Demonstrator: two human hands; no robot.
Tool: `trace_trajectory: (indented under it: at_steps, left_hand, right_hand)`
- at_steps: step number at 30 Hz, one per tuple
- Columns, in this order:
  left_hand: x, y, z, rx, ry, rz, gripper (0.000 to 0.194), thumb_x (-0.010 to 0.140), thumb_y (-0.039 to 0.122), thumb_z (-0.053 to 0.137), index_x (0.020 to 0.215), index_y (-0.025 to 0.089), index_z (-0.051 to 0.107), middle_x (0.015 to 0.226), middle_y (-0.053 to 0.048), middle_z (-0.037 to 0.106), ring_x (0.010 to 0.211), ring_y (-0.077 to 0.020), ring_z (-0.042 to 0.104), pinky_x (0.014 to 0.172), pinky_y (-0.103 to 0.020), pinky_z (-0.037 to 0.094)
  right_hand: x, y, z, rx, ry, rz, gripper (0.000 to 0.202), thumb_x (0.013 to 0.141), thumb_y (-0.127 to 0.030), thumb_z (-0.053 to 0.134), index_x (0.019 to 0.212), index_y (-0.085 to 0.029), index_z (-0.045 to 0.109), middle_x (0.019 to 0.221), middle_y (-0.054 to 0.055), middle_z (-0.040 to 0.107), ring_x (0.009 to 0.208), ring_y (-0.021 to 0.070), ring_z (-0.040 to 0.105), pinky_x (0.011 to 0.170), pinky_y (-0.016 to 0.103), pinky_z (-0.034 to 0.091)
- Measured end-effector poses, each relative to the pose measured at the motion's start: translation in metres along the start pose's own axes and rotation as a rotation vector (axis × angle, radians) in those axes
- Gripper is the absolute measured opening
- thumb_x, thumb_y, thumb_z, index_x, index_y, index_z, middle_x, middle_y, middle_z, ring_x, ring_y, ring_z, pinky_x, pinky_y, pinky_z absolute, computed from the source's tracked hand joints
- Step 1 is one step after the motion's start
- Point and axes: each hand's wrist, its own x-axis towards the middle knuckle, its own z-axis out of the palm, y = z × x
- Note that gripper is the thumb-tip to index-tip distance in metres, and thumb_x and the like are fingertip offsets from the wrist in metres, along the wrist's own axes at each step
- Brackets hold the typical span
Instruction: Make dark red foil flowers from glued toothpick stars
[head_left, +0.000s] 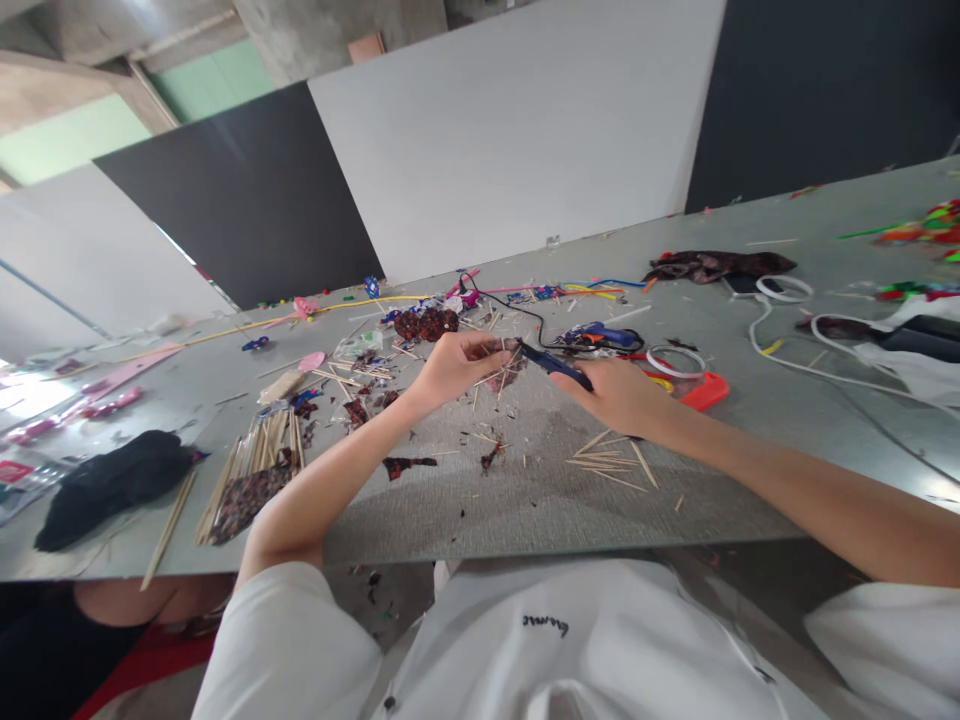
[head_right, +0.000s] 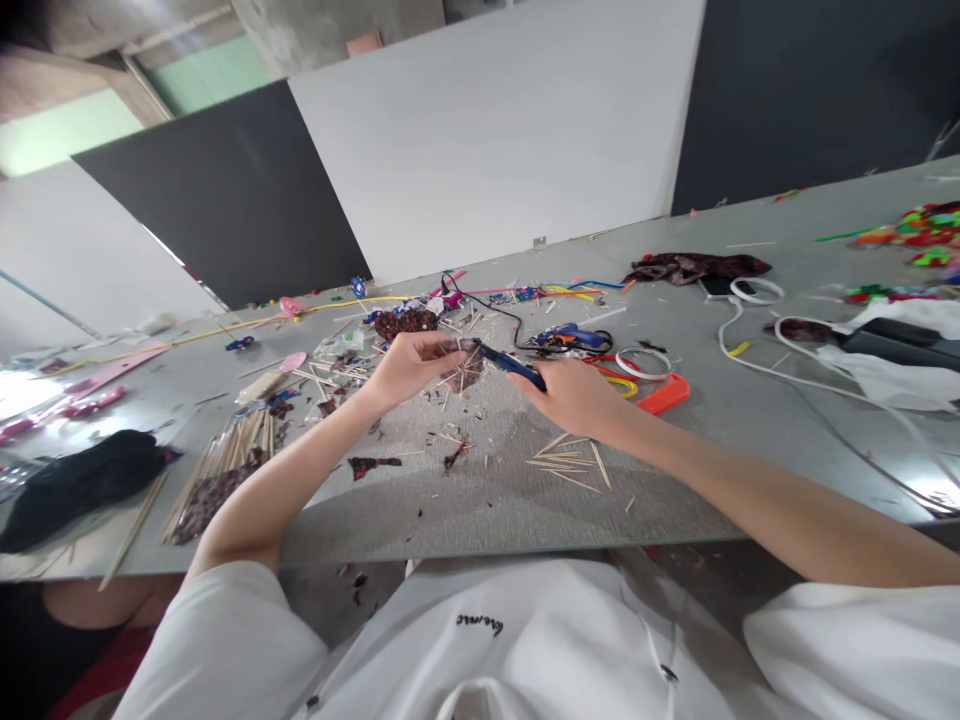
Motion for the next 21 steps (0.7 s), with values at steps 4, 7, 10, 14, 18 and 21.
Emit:
trace_trajectory:
  at_steps: [4, 7, 10, 14, 18, 21]
  left_hand:
    - [-0.0004, 0.001, 0.0001, 0.009, 0.017, 0.003, 0.03, 0.089, 0.044, 0.077, 0.098, 0.016, 0.08, 0.081, -0.005, 0.079, 0.066, -0.0138, 0.07, 0.062, -0.024, 0.053]
    - [-0.001, 0.0011, 0.0012, -0.014, -0.004, 0.011, 0.029, 0.091, 0.045, 0.076, 0.095, 0.016, 0.079, 0.077, -0.005, 0.077, 0.063, -0.0133, 0.069, 0.062, -0.025, 0.053]
    - [-0.0016, 0.0006, 0.0037, -0.034, -0.026, 0.02, 0.028, 0.092, 0.043, 0.074, 0.091, 0.016, 0.078, 0.075, -0.004, 0.076, 0.06, -0.0129, 0.068, 0.061, -0.025, 0.054]
    - [-0.0015, -0.0011, 0.006, -0.029, -0.014, 0.012, 0.026, 0.092, 0.042, 0.074, 0.091, 0.016, 0.077, 0.078, -0.004, 0.077, 0.064, -0.0143, 0.07, 0.062, -0.025, 0.054]
    - [0.0, -0.0047, 0.0055, -0.036, 0.002, 0.008, 0.027, 0.092, 0.043, 0.074, 0.086, 0.017, 0.074, 0.077, -0.004, 0.076, 0.063, -0.0139, 0.069, 0.061, -0.026, 0.052]
    - [0.0016, -0.0074, 0.0052, -0.031, -0.008, 0.004, 0.027, 0.094, 0.041, 0.072, 0.082, 0.017, 0.071, 0.073, -0.003, 0.074, 0.061, -0.0131, 0.067, 0.061, -0.026, 0.049]
  right_hand:
    - [0.0002, 0.0003, 0.0006, -0.022, -0.014, 0.01, 0.06, 0.107, -0.062, 0.032, 0.089, -0.02, 0.07, 0.082, 0.012, 0.077, 0.077, 0.0276, 0.071, 0.064, 0.034, 0.037]
    - [-0.0001, -0.0005, 0.0004, -0.036, -0.033, 0.039, 0.062, 0.107, -0.064, 0.032, 0.089, -0.02, 0.072, 0.081, 0.012, 0.076, 0.077, 0.0285, 0.072, 0.065, 0.034, 0.038]
    - [-0.0007, -0.0013, -0.0001, -0.062, -0.038, 0.057, 0.065, 0.107, -0.066, 0.031, 0.086, -0.02, 0.072, 0.08, 0.013, 0.076, 0.076, 0.0292, 0.072, 0.065, 0.034, 0.039]
    - [-0.0002, 0.0003, 0.0004, -0.071, -0.018, 0.043, 0.067, 0.107, -0.066, 0.029, 0.091, -0.019, 0.074, 0.082, 0.013, 0.077, 0.079, 0.0296, 0.073, 0.066, 0.035, 0.04]
    - [0.0027, 0.0034, 0.0018, -0.083, -0.013, 0.046, 0.069, 0.107, -0.066, 0.028, 0.094, -0.019, 0.076, 0.084, 0.014, 0.078, 0.083, 0.03, 0.074, 0.066, 0.034, 0.041]
    - [0.0044, 0.0047, 0.0026, -0.086, -0.006, 0.045, 0.068, 0.108, -0.065, 0.028, 0.095, -0.019, 0.075, 0.088, 0.015, 0.078, 0.086, 0.0307, 0.074, 0.067, 0.035, 0.041]
